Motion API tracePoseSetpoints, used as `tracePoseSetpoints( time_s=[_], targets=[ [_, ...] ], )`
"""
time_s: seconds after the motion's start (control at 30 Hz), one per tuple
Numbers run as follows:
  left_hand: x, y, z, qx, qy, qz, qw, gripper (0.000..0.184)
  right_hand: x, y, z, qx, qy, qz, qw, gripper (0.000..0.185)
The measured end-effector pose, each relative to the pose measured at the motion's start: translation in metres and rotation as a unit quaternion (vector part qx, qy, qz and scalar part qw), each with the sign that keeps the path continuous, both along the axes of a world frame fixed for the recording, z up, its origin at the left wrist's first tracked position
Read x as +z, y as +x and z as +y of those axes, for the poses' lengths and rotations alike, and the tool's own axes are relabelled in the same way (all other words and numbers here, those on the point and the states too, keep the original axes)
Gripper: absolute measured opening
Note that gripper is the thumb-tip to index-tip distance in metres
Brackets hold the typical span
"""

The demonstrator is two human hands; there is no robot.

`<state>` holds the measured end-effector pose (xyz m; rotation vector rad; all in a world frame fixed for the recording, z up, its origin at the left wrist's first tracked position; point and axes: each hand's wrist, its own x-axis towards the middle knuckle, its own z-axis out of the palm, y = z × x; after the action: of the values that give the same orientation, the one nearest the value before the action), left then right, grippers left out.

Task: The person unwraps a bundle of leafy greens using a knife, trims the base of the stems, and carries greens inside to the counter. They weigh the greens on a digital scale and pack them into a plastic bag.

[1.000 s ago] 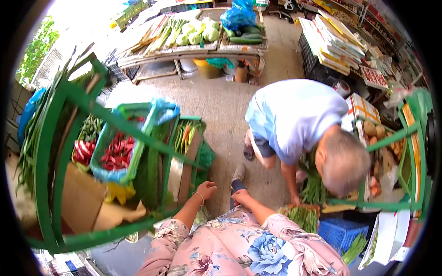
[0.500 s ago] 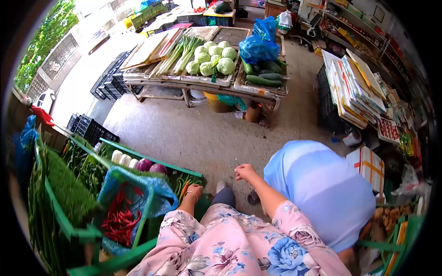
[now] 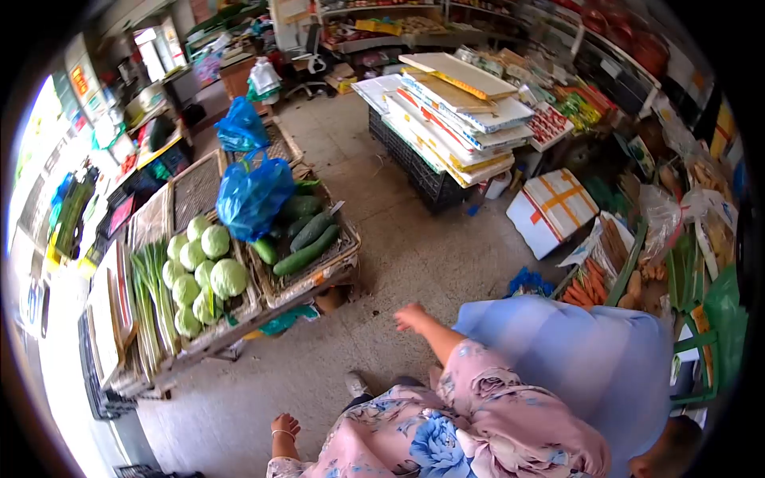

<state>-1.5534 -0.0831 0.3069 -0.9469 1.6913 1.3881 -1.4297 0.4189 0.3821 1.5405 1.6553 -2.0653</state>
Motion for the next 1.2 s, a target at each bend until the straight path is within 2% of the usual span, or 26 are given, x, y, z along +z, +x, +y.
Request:
tracePoseSetpoints(
  time_s=[0.07, 0.13, 0.2, 0.27, 0.33, 0.37, 0.47, 0.53, 0.57, 0.67, 0.73, 0.8, 0.83, 0.93, 0.97, 1.0, 1.03, 1.07, 1.13, 1.17, 1.2],
  targets=[
    [0.006, -0.051, 0.025, -0.042, -0.030, 0.032, 0.998, 0.022, -0.019, 0.007, 0.037, -0.132, -0.025, 0.031, 0.990, 0.013],
    [0.012, -0.094, 0.066, -0.082, -0.043, 0.043, 0.995, 0.022, -0.034, 0.016, 0.080, -0.217, -0.044, 0.046, 0.974, 0.013],
    [0.029, -0.124, 0.125, -0.117, -0.013, 0.070, 0.991, 0.024, -0.033, 0.019, 0.130, -0.257, 0.010, 0.034, 0.966, 0.012],
    [0.052, -0.140, 0.193, -0.122, 0.044, 0.069, 0.989, 0.028, -0.010, 0.019, 0.182, -0.329, 0.011, 0.009, 0.944, 0.009],
    [0.059, -0.159, 0.256, -0.146, 0.076, 0.061, 0.984, 0.032, -0.008, 0.012, 0.252, -0.393, 0.035, 0.036, 0.918, 0.011],
    [0.061, -0.167, 0.294, -0.162, 0.112, 0.054, 0.979, 0.036, 0.004, 0.006, 0.287, -0.416, 0.065, 0.057, 0.905, 0.013],
    [0.097, -0.181, 0.417, -0.217, 0.128, 0.089, 0.964, 0.035, 0.041, -0.014, 0.399, -0.448, 0.158, 0.096, 0.874, 0.020],
    [0.098, -0.194, 0.498, -0.234, 0.156, 0.100, 0.954, 0.032, 0.050, -0.031, 0.480, -0.494, 0.227, 0.178, 0.820, 0.023],
    [0.103, -0.195, 0.544, -0.250, 0.162, 0.102, 0.949, 0.032, 0.056, -0.038, 0.517, -0.495, 0.261, 0.177, 0.810, 0.027],
    [0.122, -0.201, 0.681, -0.337, 0.192, 0.079, 0.918, 0.030, 0.084, -0.054, 0.600, -0.543, 0.243, 0.166, 0.786, 0.031],
    [0.116, -0.208, 0.775, -0.446, 0.270, 0.098, 0.847, 0.035, 0.092, -0.059, 0.643, -0.540, 0.193, 0.205, 0.793, 0.033],
    [0.169, -0.191, 0.867, -0.471, 0.277, 0.143, 0.825, 0.039, 0.115, -0.067, 0.663, -0.491, 0.179, 0.137, 0.842, 0.032],
    [0.190, -0.184, 0.905, -0.465, 0.298, 0.140, 0.822, 0.038, 0.127, -0.074, 0.665, -0.505, 0.182, 0.109, 0.836, 0.032],
    [0.229, -0.174, 1.001, -0.446, 0.334, 0.161, 0.814, 0.048, 0.119, -0.076, 0.676, -0.499, 0.166, 0.131, 0.840, 0.027],
    [0.235, -0.172, 1.024, -0.412, 0.352, 0.136, 0.829, 0.053, 0.132, -0.068, 0.670, -0.452, 0.170, 0.118, 0.868, 0.030],
    [0.242, -0.170, 1.044, -0.378, 0.370, 0.108, 0.842, 0.059, 0.135, -0.064, 0.666, -0.461, 0.169, 0.118, 0.863, 0.030],
    [0.249, -0.173, 1.060, -0.371, 0.372, 0.093, 0.846, 0.063, 0.139, -0.063, 0.660, -0.500, 0.192, 0.183, 0.825, 0.033],
    [0.252, -0.178, 1.074, -0.348, 0.391, 0.065, 0.850, 0.057, 0.145, -0.060, 0.652, -0.535, 0.215, 0.245, 0.780, 0.037],
    [0.256, -0.186, 1.088, -0.394, 0.409, 0.033, 0.823, 0.060, 0.170, -0.050, 0.633, -0.566, 0.219, 0.260, 0.751, 0.038],
    [0.256, -0.189, 1.091, -0.424, 0.404, 0.020, 0.810, 0.049, 0.172, -0.043, 0.625, -0.564, 0.251, 0.254, 0.745, 0.037],
    [0.248, -0.196, 1.092, -0.476, 0.415, 0.028, 0.775, 0.042, 0.174, -0.037, 0.616, -0.562, 0.283, 0.245, 0.737, 0.036]
  ],
)
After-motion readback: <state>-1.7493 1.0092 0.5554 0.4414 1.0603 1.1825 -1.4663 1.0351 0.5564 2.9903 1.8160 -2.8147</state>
